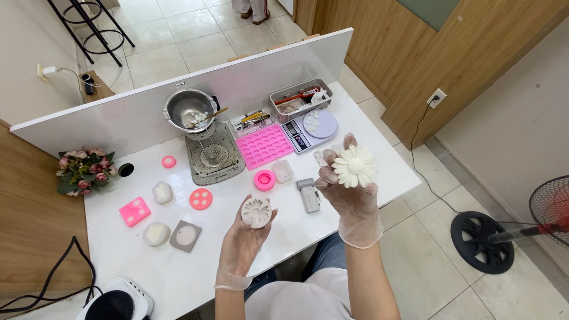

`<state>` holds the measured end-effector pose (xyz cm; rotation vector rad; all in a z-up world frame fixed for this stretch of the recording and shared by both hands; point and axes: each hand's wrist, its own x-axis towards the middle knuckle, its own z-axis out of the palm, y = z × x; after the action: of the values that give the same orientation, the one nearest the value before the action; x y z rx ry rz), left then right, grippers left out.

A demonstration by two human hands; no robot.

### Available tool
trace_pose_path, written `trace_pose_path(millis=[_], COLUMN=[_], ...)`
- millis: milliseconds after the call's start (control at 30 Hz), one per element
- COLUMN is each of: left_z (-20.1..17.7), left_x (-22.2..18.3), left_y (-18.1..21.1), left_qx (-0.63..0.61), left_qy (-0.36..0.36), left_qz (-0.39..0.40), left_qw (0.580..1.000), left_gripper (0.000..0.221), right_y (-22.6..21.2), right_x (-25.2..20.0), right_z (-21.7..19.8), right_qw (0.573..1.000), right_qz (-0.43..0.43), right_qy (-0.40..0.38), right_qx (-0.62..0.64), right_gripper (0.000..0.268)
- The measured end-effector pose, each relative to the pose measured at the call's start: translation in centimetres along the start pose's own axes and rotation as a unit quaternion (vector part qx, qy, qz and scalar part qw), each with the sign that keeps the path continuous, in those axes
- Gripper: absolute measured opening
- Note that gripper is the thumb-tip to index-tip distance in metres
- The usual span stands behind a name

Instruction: Removing decorative wax or plaster pieces from silicone molds.

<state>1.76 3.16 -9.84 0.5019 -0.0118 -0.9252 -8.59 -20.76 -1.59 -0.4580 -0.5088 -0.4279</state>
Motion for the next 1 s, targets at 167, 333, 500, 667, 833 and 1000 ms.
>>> trace_pose_path(millis=[167, 333, 500, 667, 833, 1000], left_z=[-8.5, -15.2, -17.7, -14.5, -16.4, -20.7], left_x=[2.0, 2.6, 1.4, 1.2, 3.5, 4.9], left_y=[-3.6, -5.9, -7.3, -6.1, -5.2, -4.6], left_qx=[-0.052, -0.044, -0.017, -0.047, -0.006, 0.027], left_qy=[0.083, 0.166, 0.294, 0.3, 0.326, 0.335], left_qz=[-0.065, -0.132, -0.163, -0.152, -0.134, -0.158], left_qw=[0.993, 0.976, 0.942, 0.94, 0.936, 0.928], left_gripper=[0.067, 0.063, 0.059, 0.056, 0.057, 0.056], right_y=[-0.6, -1.0, -1.7, -4.0, -6.0, -8.3], right_x=[0.8, 0.7, 1.6, 2.0, 1.4, 3.0], right_z=[0.9, 0.4, 3.9, 2.8, 0.6, 2.4], right_qw=[0.999, 0.996, 0.943, 0.949, 0.929, 0.793], right_qz=[-0.016, -0.038, -0.149, -0.188, -0.197, -0.224], right_qy=[0.039, 0.078, 0.235, 0.216, 0.272, 0.433], right_qx=[0.025, 0.015, -0.18, -0.134, -0.153, -0.364], right_gripper=[0.09, 0.095, 0.094, 0.102, 0.09, 0.07])
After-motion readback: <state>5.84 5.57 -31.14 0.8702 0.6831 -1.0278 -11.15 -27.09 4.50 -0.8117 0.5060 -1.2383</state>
